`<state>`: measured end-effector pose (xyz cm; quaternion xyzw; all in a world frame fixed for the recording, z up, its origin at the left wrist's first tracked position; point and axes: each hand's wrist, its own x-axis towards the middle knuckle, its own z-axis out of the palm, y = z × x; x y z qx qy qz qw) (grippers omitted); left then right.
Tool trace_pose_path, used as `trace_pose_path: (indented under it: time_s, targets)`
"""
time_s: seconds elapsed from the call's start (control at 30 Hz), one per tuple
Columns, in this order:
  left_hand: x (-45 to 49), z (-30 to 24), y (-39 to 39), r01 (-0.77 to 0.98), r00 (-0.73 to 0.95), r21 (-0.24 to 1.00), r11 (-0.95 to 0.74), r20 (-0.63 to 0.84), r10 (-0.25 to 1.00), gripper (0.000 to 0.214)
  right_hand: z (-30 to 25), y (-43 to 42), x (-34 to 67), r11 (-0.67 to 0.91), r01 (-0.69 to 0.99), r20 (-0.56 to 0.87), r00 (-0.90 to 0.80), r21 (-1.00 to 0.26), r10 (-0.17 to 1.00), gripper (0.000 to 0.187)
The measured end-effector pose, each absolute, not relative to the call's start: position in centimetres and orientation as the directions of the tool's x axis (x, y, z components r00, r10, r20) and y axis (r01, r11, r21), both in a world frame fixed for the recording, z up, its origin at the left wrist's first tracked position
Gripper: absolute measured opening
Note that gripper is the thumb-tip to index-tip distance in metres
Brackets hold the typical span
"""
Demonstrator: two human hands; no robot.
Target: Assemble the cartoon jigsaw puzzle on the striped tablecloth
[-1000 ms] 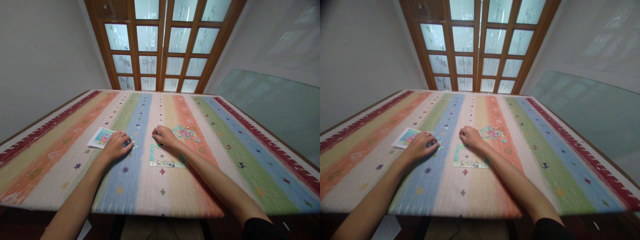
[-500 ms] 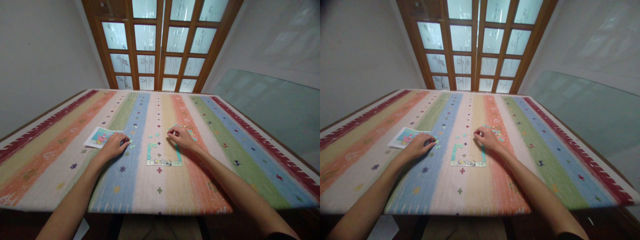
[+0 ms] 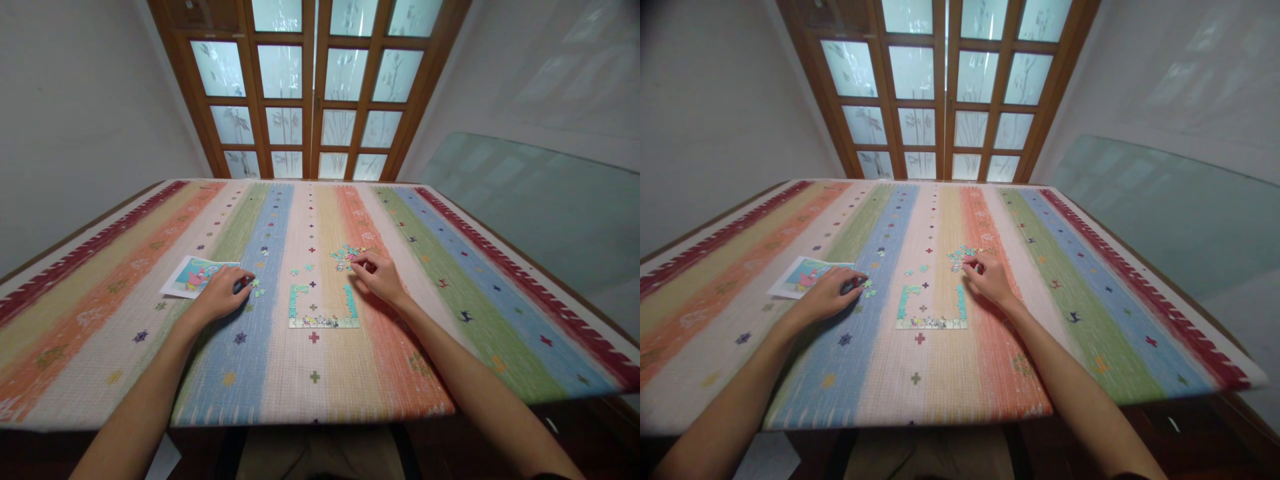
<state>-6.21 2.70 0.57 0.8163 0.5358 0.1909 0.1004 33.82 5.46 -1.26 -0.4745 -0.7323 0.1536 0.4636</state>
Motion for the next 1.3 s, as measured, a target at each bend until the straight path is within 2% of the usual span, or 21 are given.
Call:
trace_pose_path:
  time_s: [0.33, 0.5, 0.77, 0.93, 1.07, 1.3]
  targets:
    - [-5.7, 0.6, 2.9, 0.82, 0.346, 0.402, -0.407, 0.217, 0.913, 0.028, -1.1, 5.0, 33.4, 0.527, 0.57, 0.554, -0.145, -0.63, 0.82, 0.013]
    - [-5.5, 0.8, 2.7, 0.793, 0.305, 0.471, -0.386, 0.242, 0.921, 0.022, -0.7, 4.7, 33.1, 0.531, 0.568, 0.539, -0.173, -0.629, 0.824, 0.013]
    - [-3.5, 2.0, 2.7, 0.686, 0.24, 0.631, -0.362, 0.273, 0.931, 0.023, -0.3, 4.2, 32.2, 0.554, 0.564, 0.439, -0.34, -0.612, 0.832, 0.011]
    - [-0.6, 2.3, 2.8, 0.56, 0.29, 0.749, -0.354, 0.222, 0.931, 0.025, 0.3, 3.3, 30.8, 0.615, 0.567, 0.421, -0.448, -0.548, 0.789, 0.01]
    - [1.9, 2.2, 2.8, 0.502, 0.345, 0.792, -0.348, 0.186, 0.92, 0.022, 0.4, 2.5, 29.7, 0.679, 0.532, 0.43, -0.527, -0.506, 0.733, 0.015]
    - [4.8, 1.2, 3.2, 0.368, 0.424, 0.861, -0.35, 0.18, 0.888, 0.017, -0.3, 1.8, 28.2, 0.71, 0.55, 0.45, -0.549, -0.44, 0.704, 0.022]
